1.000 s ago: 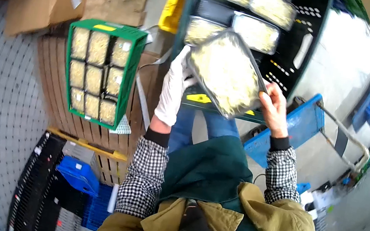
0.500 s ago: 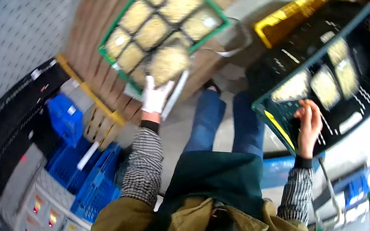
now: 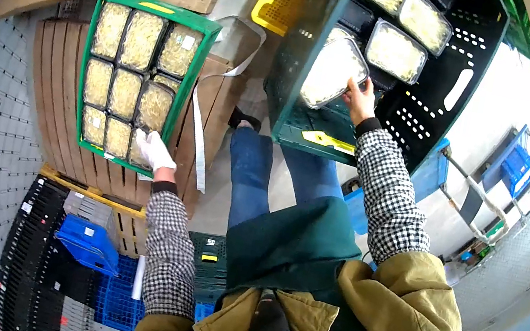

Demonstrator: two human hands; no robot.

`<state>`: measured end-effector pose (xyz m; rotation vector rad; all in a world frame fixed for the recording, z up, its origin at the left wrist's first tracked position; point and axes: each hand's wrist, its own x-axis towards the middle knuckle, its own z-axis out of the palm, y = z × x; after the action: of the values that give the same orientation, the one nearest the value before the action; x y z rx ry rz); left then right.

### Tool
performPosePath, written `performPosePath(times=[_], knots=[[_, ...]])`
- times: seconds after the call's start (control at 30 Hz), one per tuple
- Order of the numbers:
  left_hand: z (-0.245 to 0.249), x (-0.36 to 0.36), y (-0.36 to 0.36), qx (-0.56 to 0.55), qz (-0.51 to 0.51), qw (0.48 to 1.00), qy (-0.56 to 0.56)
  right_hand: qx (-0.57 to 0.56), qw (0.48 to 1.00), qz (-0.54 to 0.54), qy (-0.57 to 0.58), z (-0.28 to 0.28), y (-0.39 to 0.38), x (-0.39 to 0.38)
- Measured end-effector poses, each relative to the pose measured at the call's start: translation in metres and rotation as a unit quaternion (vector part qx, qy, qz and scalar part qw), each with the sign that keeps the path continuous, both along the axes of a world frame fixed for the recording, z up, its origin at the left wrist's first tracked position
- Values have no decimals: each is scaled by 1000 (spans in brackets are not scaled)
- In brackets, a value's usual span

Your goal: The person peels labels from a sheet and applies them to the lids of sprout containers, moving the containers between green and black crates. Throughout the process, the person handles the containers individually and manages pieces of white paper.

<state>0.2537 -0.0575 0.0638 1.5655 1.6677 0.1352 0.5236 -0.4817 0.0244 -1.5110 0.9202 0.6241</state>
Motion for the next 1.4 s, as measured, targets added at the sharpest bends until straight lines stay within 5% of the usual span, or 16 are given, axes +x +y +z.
performPosePath(times=[0.03,0.27,0.33,0.4,0.47,0.53,0.6,0.63,0.67,0.8,0.87,0.93,1.03,1.13,1.33,1.4], knots=[[8,12,-9,42,-49,998,-13,-4,998,70,-6,4,-10,-5],[131,162,-171,209,-270,927,-156,45,992,-72,96,83,-100,-23],[151,184,-208,147,-343,902,-218,-3,961,96,259,70,-134,-26],[162,198,-235,140,-453,858,-197,-346,818,453,76,80,-126,-25],[155,205,-254,89,-485,845,-208,-393,724,558,-97,58,-122,-17],[145,207,-267,36,-478,858,-185,-289,837,438,-154,53,-74,13],[129,204,-270,13,-470,869,-151,-301,838,422,-166,23,-33,32],[127,204,-270,15,-466,871,-152,-291,847,431,-108,-9,-25,35],[126,203,-270,16,-461,874,-151,-117,955,266,59,-47,-18,32],[122,203,-267,18,-462,873,-157,-289,931,215,62,-124,-4,19],[124,206,-270,-42,-375,900,-217,-376,840,390,-12,-80,-5,28],[121,204,-271,-80,-327,911,-239,-181,953,236,55,-55,-23,20],[127,199,-268,-104,-329,903,-257,-15,987,159,37,61,-9,25],[163,196,-242,-75,-382,889,-240,-144,918,342,-138,137,-39,27],[179,133,-174,25,-331,919,-212,-92,915,276,-280,285,0,33],[173,104,-158,-4,-268,942,-201,-155,827,415,-347,291,26,43]])
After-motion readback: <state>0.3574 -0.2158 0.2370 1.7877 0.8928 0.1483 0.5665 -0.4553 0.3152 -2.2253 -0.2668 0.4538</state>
